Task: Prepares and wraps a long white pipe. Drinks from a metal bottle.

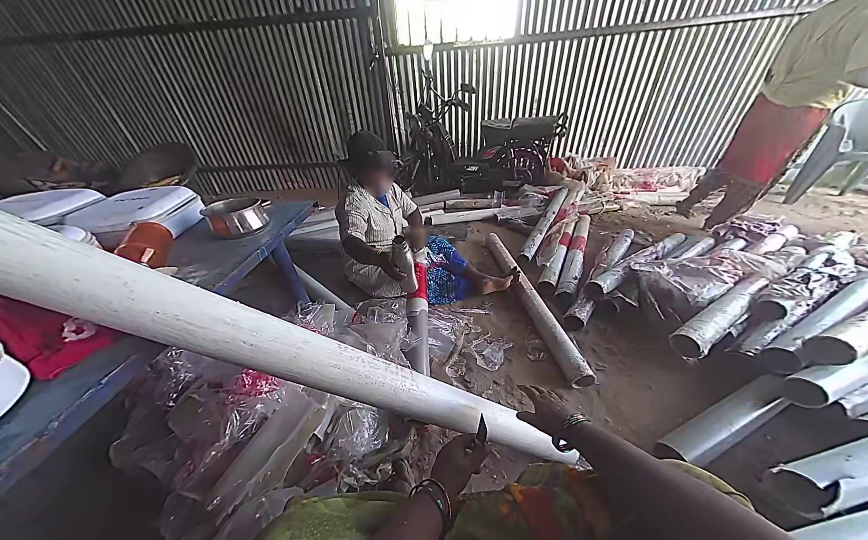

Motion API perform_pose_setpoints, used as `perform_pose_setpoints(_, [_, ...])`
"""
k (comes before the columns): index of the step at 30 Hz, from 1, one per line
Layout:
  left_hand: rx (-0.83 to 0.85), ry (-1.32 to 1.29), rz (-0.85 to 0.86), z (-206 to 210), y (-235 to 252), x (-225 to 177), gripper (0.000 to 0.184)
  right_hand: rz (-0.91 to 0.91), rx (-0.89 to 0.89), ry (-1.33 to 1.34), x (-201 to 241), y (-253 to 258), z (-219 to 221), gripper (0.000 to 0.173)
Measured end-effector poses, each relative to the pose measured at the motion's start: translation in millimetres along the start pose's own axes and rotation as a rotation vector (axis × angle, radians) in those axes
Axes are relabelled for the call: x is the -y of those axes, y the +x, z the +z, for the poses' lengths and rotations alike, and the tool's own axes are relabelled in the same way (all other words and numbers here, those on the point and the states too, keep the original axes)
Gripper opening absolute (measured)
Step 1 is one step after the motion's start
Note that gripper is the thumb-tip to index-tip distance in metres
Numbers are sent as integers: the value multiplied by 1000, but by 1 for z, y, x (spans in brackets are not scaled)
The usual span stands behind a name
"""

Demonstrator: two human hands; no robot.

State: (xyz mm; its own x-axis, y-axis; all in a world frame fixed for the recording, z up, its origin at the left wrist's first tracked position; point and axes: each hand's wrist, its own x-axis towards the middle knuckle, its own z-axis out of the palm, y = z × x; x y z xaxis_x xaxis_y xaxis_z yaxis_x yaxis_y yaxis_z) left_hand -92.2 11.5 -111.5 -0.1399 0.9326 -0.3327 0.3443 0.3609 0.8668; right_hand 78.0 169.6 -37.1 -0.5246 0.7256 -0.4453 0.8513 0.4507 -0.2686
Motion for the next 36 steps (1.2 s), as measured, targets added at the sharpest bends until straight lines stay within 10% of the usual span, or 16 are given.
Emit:
perform_pose_setpoints(29, [265,145,-62,-7,56,-10,45,-254,-469,378,165,272,-81,103])
perform_pose_setpoints(32, [272,126,-72,-8,59,-10,46,-170,-200,257,188,261,-113,94])
perform_pose_setpoints(36, [316,174,-104,-9,63,-7,52,-372,-489,426,171,301,-75,97])
